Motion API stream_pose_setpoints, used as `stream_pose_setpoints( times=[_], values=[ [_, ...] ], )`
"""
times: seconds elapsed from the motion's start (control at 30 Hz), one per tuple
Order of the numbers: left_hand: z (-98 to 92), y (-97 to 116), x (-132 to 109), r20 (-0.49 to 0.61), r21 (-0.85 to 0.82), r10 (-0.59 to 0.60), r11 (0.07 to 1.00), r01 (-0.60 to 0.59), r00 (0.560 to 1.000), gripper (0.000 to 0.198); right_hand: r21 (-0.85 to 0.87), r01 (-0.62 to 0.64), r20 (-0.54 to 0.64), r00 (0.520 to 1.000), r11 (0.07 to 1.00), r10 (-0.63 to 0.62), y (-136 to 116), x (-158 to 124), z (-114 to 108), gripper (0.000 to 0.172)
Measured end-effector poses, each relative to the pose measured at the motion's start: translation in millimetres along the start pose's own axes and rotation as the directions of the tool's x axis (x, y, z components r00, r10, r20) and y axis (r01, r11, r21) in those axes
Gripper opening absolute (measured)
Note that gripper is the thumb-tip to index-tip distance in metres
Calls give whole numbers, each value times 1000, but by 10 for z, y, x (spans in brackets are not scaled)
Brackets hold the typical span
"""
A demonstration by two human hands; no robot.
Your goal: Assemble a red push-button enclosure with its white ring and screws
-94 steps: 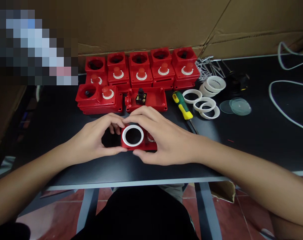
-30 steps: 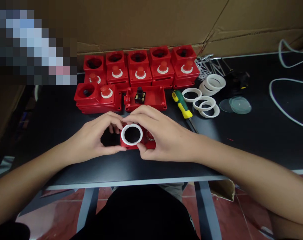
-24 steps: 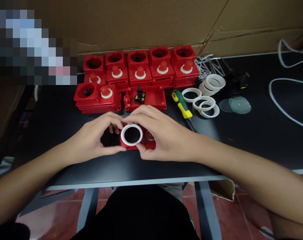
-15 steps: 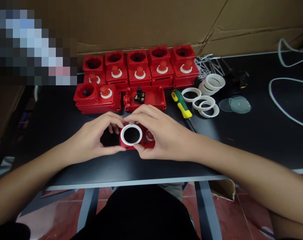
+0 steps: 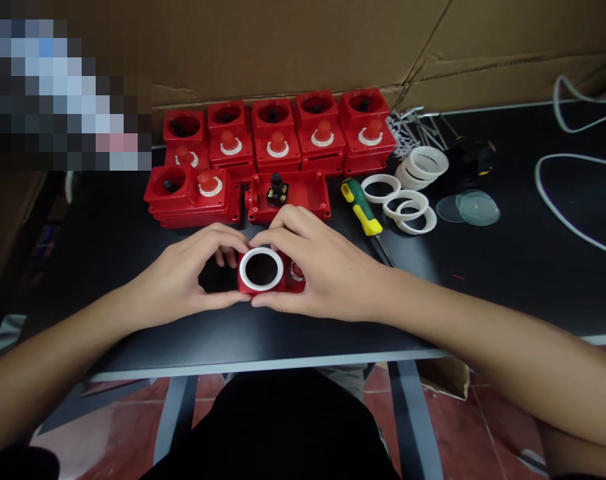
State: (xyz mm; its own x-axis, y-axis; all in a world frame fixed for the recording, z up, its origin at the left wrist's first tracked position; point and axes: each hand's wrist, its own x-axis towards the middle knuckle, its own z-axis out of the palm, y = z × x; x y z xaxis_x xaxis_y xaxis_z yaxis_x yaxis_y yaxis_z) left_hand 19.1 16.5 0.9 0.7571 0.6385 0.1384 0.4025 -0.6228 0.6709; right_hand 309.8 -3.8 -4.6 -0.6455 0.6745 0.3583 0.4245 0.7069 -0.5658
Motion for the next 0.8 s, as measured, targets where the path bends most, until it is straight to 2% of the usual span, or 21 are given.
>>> stream_pose_setpoints(
  times=[0.3,0.6,0.8],
  values=[
    [12,-8,-10,-13,6,37,999,-37,999,47,46,42,-26,999,998,-41,-47,22,-39,41],
    [17,-7,-18,-20,-9,16,1000,-16,1000,46,111,-31,-3,999,993,32,-31,0,-8,43],
    [19,-15,-15,-30,4,37,999,-37,999,48,144,-26,2,1000,989,26,-10,-4,-1,46]
  ],
)
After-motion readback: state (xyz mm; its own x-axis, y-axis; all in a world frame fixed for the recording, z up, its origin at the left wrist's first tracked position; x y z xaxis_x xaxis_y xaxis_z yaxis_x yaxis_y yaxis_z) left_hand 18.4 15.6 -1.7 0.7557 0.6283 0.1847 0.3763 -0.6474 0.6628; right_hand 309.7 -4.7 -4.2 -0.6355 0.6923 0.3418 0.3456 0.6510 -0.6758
